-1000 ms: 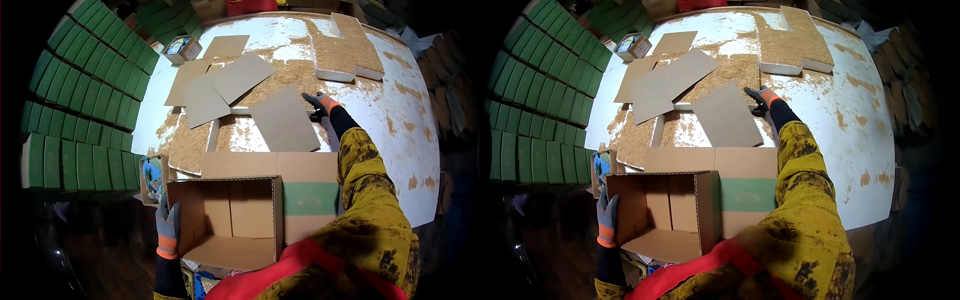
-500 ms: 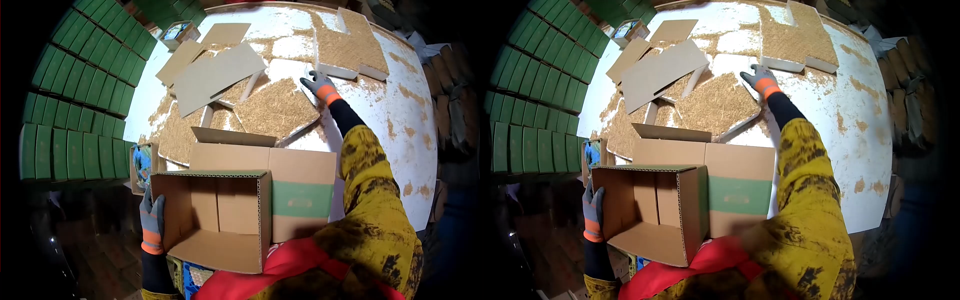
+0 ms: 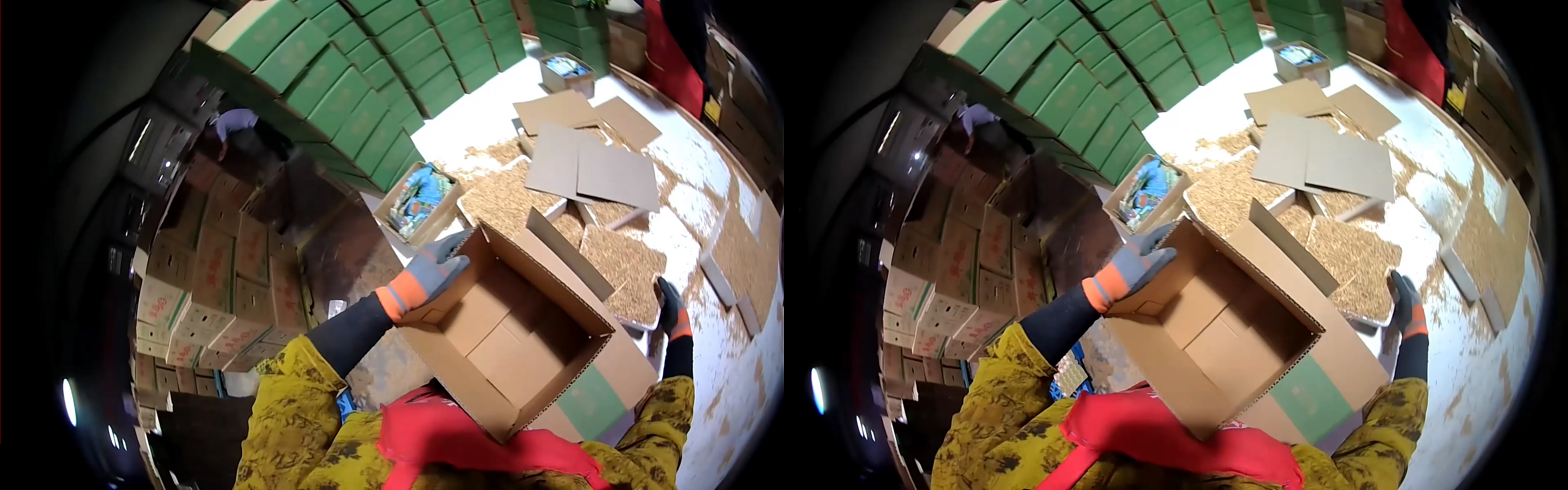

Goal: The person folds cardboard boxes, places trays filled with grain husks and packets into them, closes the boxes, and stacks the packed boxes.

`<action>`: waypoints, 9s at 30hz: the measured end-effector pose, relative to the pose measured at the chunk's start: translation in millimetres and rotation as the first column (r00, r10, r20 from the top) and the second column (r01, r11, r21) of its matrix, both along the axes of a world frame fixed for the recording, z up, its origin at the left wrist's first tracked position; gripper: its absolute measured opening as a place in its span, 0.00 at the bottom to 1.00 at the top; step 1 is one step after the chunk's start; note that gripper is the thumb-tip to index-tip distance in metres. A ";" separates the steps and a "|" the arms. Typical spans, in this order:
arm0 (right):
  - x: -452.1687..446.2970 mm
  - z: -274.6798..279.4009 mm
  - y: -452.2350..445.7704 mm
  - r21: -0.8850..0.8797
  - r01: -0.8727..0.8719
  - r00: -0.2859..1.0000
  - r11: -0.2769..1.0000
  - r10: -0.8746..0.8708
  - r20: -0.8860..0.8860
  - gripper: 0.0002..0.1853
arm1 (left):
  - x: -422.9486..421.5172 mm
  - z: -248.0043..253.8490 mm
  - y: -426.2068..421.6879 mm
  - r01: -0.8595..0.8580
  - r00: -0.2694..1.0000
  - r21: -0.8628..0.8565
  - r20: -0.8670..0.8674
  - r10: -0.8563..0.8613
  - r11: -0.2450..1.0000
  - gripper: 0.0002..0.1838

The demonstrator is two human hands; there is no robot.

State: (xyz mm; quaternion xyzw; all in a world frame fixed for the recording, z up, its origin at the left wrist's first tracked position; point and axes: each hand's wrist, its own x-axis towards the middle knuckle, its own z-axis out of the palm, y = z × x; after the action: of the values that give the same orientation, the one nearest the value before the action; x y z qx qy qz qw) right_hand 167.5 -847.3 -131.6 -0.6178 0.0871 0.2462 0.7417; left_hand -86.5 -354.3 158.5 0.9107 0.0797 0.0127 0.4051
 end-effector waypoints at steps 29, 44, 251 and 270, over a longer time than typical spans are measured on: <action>-234.0 283.5 14.0 0.383 0.435 0.777 0.815 -0.555 0.299 0.20 | 14.0 -56.1 39.8 0.293 0.944 0.106 0.125 -0.305 0.950 0.24; -342.5 390.4 231.7 -0.157 0.300 0.906 0.941 -0.229 0.355 0.35 | -2.0 -39.8 25.5 0.217 0.976 -0.752 0.151 -0.159 0.622 0.33; 26.9 640.2 838.9 -0.058 0.117 0.345 0.991 0.014 0.938 0.22 | 136.5 281.9 690.4 -0.572 0.291 0.200 0.956 -0.031 0.795 0.21; -300.8 152.1 261.7 -0.606 0.795 0.600 0.033 -0.192 0.777 0.31 | -19.2 -126.3 155.9 0.483 0.875 -0.246 0.167 -0.454 0.841 0.38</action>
State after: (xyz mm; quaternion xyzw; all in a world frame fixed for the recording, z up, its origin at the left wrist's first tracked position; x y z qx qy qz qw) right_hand -133.3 -585.6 20.5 -0.8840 0.2413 -0.3160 0.2461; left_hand -105.7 -198.4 32.2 0.8340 -0.1652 -0.0517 0.5239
